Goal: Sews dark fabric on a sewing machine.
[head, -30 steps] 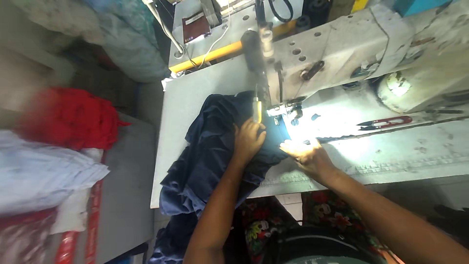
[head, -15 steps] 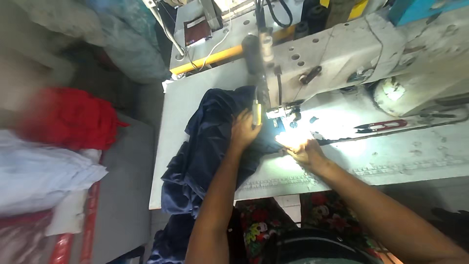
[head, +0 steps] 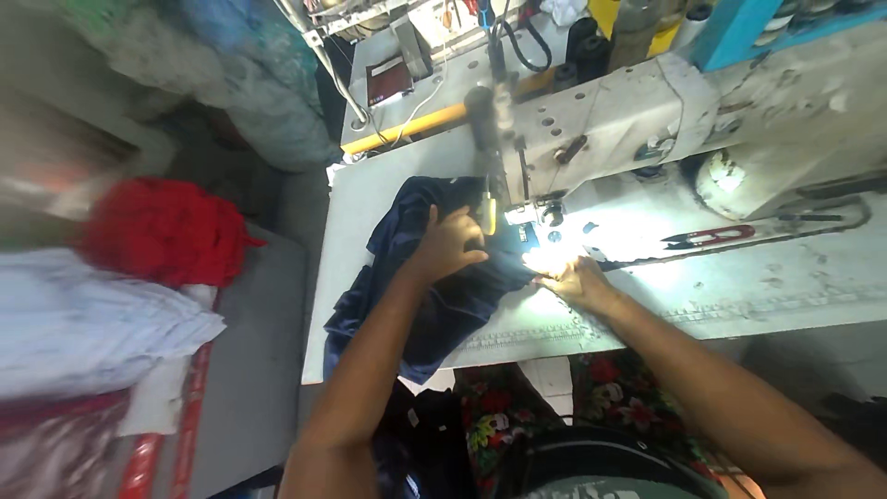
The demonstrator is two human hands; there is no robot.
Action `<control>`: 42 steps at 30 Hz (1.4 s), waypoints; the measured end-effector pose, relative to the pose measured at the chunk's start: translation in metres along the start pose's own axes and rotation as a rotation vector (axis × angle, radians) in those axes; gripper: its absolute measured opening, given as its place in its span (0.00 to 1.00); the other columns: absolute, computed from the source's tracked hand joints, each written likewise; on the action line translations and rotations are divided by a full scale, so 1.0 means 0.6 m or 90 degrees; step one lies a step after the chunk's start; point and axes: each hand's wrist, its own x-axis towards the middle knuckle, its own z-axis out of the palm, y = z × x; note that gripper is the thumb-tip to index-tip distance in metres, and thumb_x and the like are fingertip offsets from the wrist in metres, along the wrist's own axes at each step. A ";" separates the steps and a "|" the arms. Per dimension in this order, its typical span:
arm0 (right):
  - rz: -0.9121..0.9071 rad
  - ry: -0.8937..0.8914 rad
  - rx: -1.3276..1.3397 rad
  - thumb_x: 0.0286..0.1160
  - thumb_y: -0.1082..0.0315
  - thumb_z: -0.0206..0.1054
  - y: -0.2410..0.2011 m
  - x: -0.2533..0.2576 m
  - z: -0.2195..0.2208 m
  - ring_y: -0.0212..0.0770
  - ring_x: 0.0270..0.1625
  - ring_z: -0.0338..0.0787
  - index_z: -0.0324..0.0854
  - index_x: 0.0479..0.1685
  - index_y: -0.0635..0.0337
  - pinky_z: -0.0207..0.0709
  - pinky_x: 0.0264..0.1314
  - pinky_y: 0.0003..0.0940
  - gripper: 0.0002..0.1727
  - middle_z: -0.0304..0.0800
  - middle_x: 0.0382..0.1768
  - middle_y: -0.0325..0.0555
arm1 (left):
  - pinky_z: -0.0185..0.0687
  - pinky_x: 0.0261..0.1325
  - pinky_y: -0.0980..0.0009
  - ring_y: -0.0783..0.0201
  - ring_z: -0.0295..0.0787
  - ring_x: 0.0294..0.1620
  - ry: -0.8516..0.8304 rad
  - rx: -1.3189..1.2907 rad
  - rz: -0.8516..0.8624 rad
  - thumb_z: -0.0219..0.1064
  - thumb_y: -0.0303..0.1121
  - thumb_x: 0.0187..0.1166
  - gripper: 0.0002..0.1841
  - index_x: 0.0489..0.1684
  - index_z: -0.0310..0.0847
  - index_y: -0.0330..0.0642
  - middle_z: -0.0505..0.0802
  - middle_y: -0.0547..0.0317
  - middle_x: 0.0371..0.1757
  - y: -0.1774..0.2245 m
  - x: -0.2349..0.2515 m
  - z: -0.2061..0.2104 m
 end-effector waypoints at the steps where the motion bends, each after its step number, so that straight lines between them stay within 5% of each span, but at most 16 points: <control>1: 0.001 -0.015 0.005 0.80 0.67 0.68 -0.001 0.001 -0.004 0.59 0.72 0.86 0.92 0.61 0.55 0.71 0.76 0.61 0.15 0.92 0.66 0.52 | 0.27 0.85 0.21 0.37 0.73 0.83 -0.007 -0.012 -0.006 0.74 0.38 0.77 0.14 0.44 0.90 0.33 0.93 0.40 0.58 0.016 -0.006 -0.013; 3: -0.017 -0.040 0.024 0.78 0.67 0.70 -0.002 0.001 -0.014 0.60 0.71 0.87 0.94 0.58 0.55 0.72 0.74 0.62 0.14 0.92 0.65 0.52 | 0.40 0.87 0.29 0.41 0.87 0.64 -0.026 -0.062 -0.002 0.73 0.35 0.77 0.12 0.40 0.89 0.31 0.94 0.41 0.45 0.061 -0.026 -0.035; 4: -0.040 -0.054 0.036 0.78 0.66 0.71 -0.003 -0.001 -0.019 0.60 0.69 0.88 0.94 0.56 0.55 0.75 0.72 0.63 0.13 0.93 0.63 0.52 | 0.57 0.83 0.37 0.45 0.88 0.57 -0.043 -0.106 -0.004 0.73 0.34 0.78 0.11 0.38 0.89 0.33 0.93 0.45 0.41 0.089 -0.040 -0.042; 5: -0.065 -0.077 0.044 0.78 0.65 0.71 -0.006 -0.005 -0.027 0.60 0.69 0.89 0.94 0.56 0.56 0.77 0.70 0.63 0.13 0.94 0.62 0.52 | 0.75 0.67 0.48 0.52 0.87 0.49 -0.064 -0.155 0.011 0.73 0.35 0.78 0.10 0.38 0.89 0.35 0.91 0.50 0.38 0.116 -0.053 -0.041; 7: -0.142 -0.071 0.040 0.74 0.71 0.72 -0.022 -0.018 -0.039 0.54 0.61 0.95 0.96 0.46 0.58 0.85 0.61 0.58 0.08 0.98 0.54 0.49 | 0.86 0.41 0.65 0.66 0.88 0.33 -0.120 -0.232 0.040 0.72 0.35 0.78 0.08 0.38 0.89 0.38 0.90 0.56 0.33 0.169 -0.072 -0.022; 11: -0.197 -0.025 -0.051 0.71 0.83 0.67 -0.030 -0.065 -0.038 0.51 0.62 0.95 0.96 0.44 0.58 0.83 0.61 0.58 0.14 0.98 0.53 0.47 | 0.78 0.44 0.73 0.72 0.82 0.34 -0.270 -0.382 -0.009 0.62 0.35 0.87 0.13 0.48 0.85 0.31 0.89 0.54 0.36 0.232 -0.071 0.023; 13: -0.156 0.003 -0.045 0.70 0.84 0.65 -0.027 -0.091 -0.029 0.55 0.63 0.94 0.95 0.46 0.61 0.80 0.68 0.63 0.15 0.97 0.55 0.51 | 0.79 0.48 0.73 0.72 0.83 0.39 -0.143 -0.402 -0.019 0.63 0.33 0.87 0.13 0.42 0.88 0.31 0.90 0.55 0.38 0.222 -0.064 0.054; 16: -0.138 0.040 -0.067 0.69 0.84 0.65 -0.029 -0.102 -0.010 0.53 0.62 0.95 0.95 0.43 0.58 0.83 0.59 0.60 0.15 0.98 0.54 0.48 | 0.81 0.66 0.52 0.54 0.91 0.60 0.151 -0.239 -0.008 0.64 0.31 0.85 0.12 0.42 0.92 0.33 0.94 0.48 0.56 0.171 -0.039 0.118; 19: -0.147 0.045 -0.055 0.72 0.81 0.65 -0.037 -0.108 0.004 0.52 0.63 0.95 0.95 0.49 0.56 0.84 0.53 0.59 0.17 0.97 0.57 0.46 | 0.70 0.74 0.32 0.43 0.84 0.73 0.206 -0.063 -0.099 0.67 0.35 0.83 0.12 0.45 0.89 0.32 0.89 0.42 0.68 0.126 -0.032 0.166; 23: -0.137 0.068 -0.054 0.75 0.77 0.64 -0.040 -0.120 0.006 0.49 0.60 0.96 0.95 0.47 0.56 0.84 0.53 0.61 0.14 0.98 0.55 0.44 | 0.64 0.80 0.31 0.42 0.78 0.80 0.201 -0.070 -0.123 0.67 0.33 0.81 0.11 0.41 0.88 0.30 0.87 0.39 0.71 0.110 -0.056 0.173; 31: -0.093 0.067 -0.035 0.77 0.75 0.63 -0.044 -0.126 -0.005 0.51 0.61 0.96 0.94 0.46 0.57 0.82 0.57 0.64 0.13 0.98 0.55 0.46 | 0.49 0.81 0.22 0.43 0.73 0.85 0.173 -0.112 -0.118 0.69 0.41 0.81 0.14 0.44 0.91 0.38 0.87 0.52 0.76 0.124 -0.055 0.169; 40: -0.099 0.084 -0.083 0.77 0.75 0.63 -0.039 -0.112 0.003 0.49 0.62 0.95 0.95 0.46 0.54 0.82 0.58 0.59 0.13 0.98 0.54 0.44 | 0.50 0.80 0.22 0.44 0.74 0.84 0.188 -0.096 -0.117 0.65 0.38 0.83 0.12 0.40 0.88 0.38 0.88 0.53 0.75 0.103 -0.041 0.166; 42: -0.093 0.078 -0.068 0.77 0.75 0.63 -0.037 -0.105 0.003 0.52 0.64 0.94 0.95 0.46 0.55 0.79 0.66 0.65 0.13 0.98 0.55 0.46 | 0.49 0.80 0.22 0.44 0.73 0.85 0.178 -0.095 -0.125 0.64 0.38 0.84 0.12 0.40 0.88 0.38 0.86 0.52 0.77 0.100 -0.037 0.161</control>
